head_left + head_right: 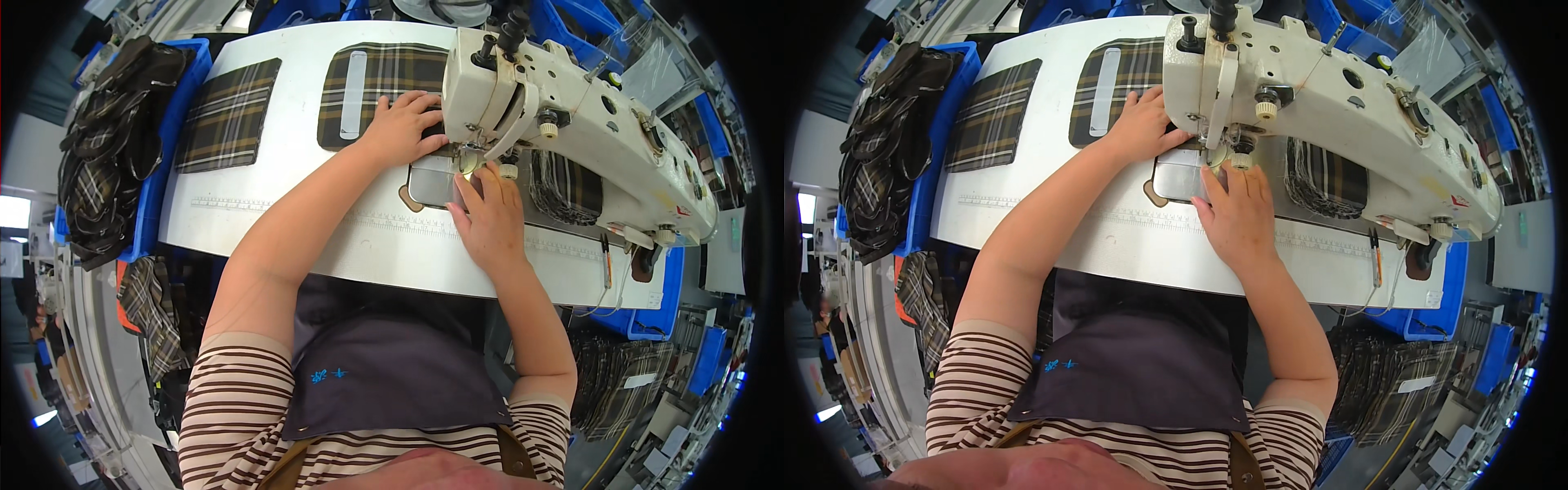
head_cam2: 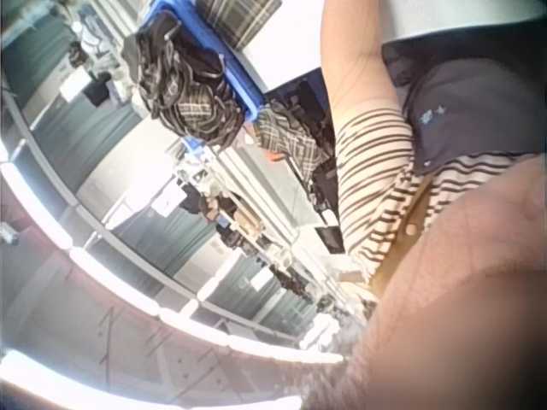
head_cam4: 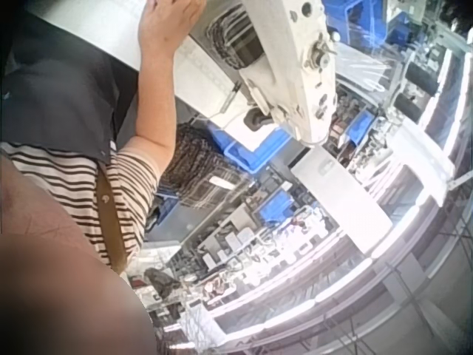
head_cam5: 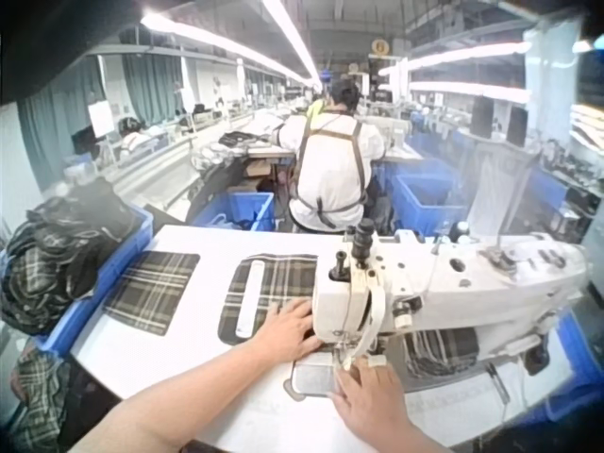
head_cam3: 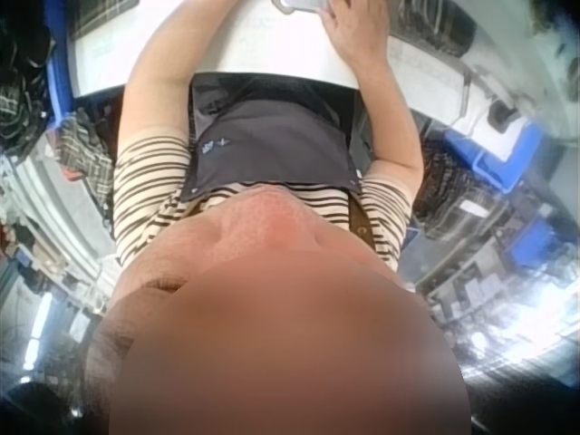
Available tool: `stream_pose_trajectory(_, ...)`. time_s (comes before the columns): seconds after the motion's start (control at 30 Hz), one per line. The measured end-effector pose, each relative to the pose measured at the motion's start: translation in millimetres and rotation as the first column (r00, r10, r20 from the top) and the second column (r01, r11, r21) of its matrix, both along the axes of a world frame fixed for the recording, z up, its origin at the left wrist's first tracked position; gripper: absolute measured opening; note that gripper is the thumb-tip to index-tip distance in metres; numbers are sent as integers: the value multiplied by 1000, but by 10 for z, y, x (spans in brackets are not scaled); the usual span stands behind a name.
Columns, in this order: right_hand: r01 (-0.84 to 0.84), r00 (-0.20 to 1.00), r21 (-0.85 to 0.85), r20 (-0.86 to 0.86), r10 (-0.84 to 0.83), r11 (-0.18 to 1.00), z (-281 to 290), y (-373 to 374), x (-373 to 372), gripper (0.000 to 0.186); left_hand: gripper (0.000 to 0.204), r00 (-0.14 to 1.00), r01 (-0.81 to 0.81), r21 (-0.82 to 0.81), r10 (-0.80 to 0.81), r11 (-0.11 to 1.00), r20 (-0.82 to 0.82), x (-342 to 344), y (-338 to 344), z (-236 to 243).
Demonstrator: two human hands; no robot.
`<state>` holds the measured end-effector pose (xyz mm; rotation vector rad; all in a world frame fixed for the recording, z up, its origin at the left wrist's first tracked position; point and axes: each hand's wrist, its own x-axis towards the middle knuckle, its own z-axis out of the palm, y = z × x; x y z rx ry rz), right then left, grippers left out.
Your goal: The recorder is using an industrial sewing machine to stitch together pieces of patterned leather, likely forming pockets or small panels for a bag.
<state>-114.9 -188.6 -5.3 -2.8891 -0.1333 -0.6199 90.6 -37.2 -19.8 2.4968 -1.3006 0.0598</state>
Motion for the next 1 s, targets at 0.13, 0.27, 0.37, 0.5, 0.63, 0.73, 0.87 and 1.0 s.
stream_pose_trajectory(0.13, -8, 1000, -1, 15, 8, 1000, -19, -2, 6, 48, 49, 1000, -6, -20, 6, 1000, 4, 34, -5, -44)
stream_pose_trajectory(0.27, -22, 999, 33, 39, 21, 999, 33, -67, -6, 47, 47, 999, -17, -25, 18, 1000, 26, 30, -83, 38)
stream_pose_trajectory(0.37, -48, 998, 45, 50, 46, 998, 36, -57, 3, 46, 47, 999, -23, -48, 25, 999, 27, 30, -61, 14)
stream_pose_trajectory(0.5, -69, 995, 55, 73, 65, 996, 38, -30, -2, 44, 48, 999, -30, -90, 34, 995, 42, 13, -47, -40)
stream_pose_trajectory(0.63, -65, 993, 40, 103, 61, 997, 59, -2, -44, 42, 48, 1000, -19, -83, 19, 996, -5, -8, -30, -10)
stream_pose_trajectory(0.73, -56, 992, 36, 113, 52, 998, 41, 14, -64, 40, 50, 999, 4, -87, -9, 996, -52, -27, -1, 17)
stream_pose_trajectory(0.87, -36, 994, 32, 102, 33, 999, 3, -6, -84, 38, 50, 996, -69, -75, 65, 995, -64, -85, -34, 76)
stream_pose_trajectory(1.0, -46, 997, 67, 72, 41, 997, -29, -14, -130, 37, 49, 932, -360, -321, 351, 876, -87, 13, -8, -43)
